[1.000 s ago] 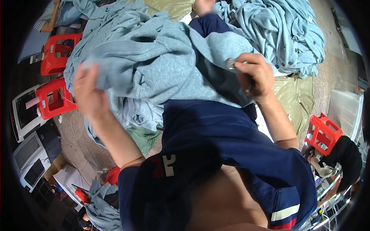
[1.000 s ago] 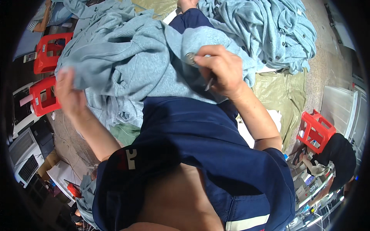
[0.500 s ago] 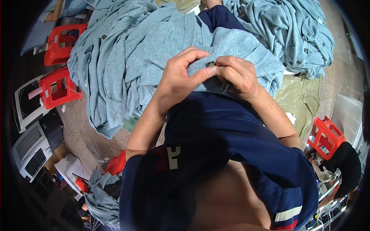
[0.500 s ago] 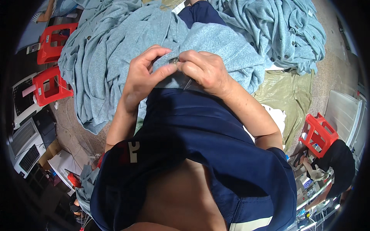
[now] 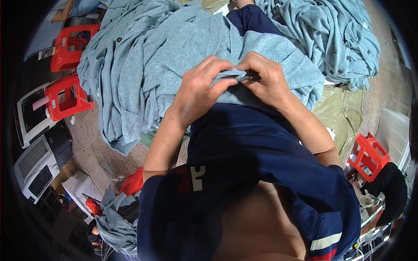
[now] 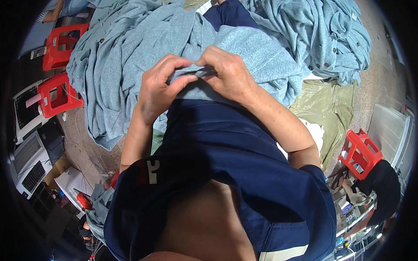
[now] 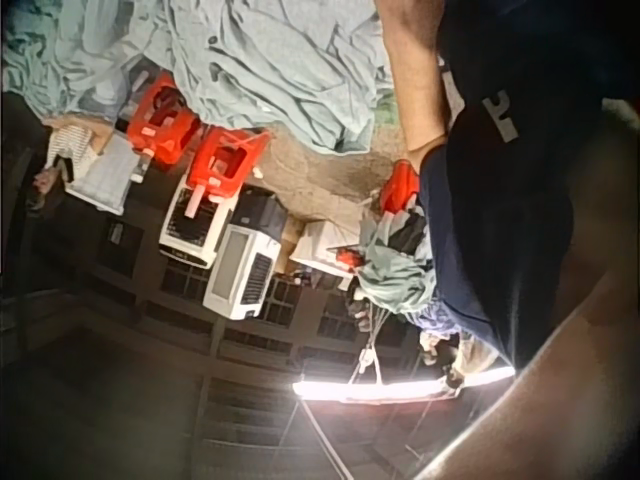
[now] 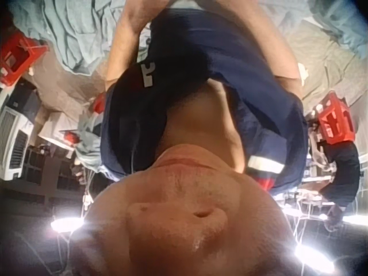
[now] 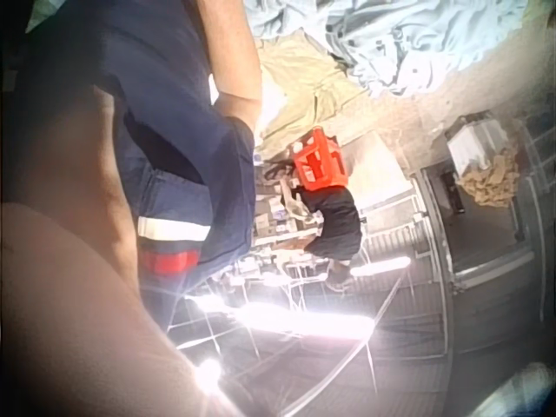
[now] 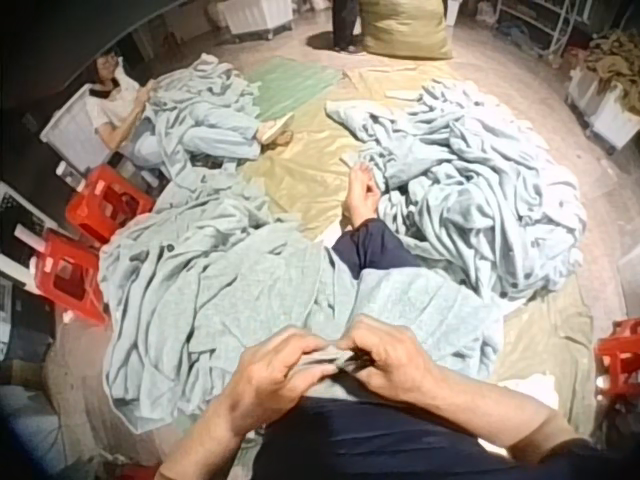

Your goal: Trimming loose threads from garments using small snips.

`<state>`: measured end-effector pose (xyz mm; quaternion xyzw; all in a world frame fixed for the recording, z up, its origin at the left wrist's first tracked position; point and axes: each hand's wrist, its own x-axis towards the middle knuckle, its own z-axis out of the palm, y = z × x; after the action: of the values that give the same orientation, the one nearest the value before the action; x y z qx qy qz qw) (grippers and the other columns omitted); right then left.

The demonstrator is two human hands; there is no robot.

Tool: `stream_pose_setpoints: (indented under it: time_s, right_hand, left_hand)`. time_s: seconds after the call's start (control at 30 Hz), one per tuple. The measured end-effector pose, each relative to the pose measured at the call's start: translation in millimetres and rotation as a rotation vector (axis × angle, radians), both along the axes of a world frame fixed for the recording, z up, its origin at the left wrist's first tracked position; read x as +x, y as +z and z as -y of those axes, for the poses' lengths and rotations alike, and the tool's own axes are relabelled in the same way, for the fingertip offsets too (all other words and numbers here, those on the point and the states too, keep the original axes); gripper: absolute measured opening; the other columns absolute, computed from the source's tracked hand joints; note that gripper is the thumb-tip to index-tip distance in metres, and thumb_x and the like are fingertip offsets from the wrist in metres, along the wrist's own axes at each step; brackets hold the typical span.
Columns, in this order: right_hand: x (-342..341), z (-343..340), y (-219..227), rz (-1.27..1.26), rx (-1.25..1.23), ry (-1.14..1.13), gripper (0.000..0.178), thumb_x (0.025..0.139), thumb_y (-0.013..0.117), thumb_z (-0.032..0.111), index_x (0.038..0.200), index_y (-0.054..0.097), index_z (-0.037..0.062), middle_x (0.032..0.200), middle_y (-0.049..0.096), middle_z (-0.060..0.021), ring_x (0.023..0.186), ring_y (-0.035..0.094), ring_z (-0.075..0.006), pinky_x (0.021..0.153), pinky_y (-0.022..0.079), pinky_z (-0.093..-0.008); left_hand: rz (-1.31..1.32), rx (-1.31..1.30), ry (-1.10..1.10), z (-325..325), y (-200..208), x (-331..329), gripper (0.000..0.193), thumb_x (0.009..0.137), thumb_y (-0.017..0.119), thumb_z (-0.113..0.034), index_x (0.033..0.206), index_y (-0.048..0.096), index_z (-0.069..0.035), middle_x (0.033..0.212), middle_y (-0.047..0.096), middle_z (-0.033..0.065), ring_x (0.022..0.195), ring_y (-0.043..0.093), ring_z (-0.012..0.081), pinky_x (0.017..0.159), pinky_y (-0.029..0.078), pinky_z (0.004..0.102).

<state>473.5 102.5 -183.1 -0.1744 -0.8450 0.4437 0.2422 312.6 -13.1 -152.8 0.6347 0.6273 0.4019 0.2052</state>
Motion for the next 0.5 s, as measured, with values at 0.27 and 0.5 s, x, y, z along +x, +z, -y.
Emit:
stream_pose_setpoints:
  time_s: [0.27,0.5]
  right_hand:
    - [1.1,11.8,-7.8,-0.102,-0.014,-0.075,0.024,0.065,0.070,-0.009,0.083,0.058,0.0009,0.076,0.059,-0.0099,0.065,0.063,-0.0248,0.055,0.049,-0.0332]
    - [3.5,11.7,-13.4,-0.181,0.100,-0.129,0.022,0.064,0.070,-0.005,0.080,0.056,0.0018,0.072,0.057,-0.0101,0.061,0.061,-0.0268,0.053,0.047,-0.0337]
  left_hand:
    - [-0.180,-0.005,0.014,3.6,-3.6,-1.9,0.022,0.079,0.077,-0.015,0.090,0.066,0.000,0.077,0.063,0.0094,0.070,0.065,0.0260,0.060,0.051,0.0334]
    - [-0.183,-0.005,0.031,6.2,-7.8,8.4,0.020,0.079,0.076,-0.016,0.079,0.063,-0.001,0.073,0.060,0.0110,0.064,0.061,0.0266,0.055,0.047,0.0357]
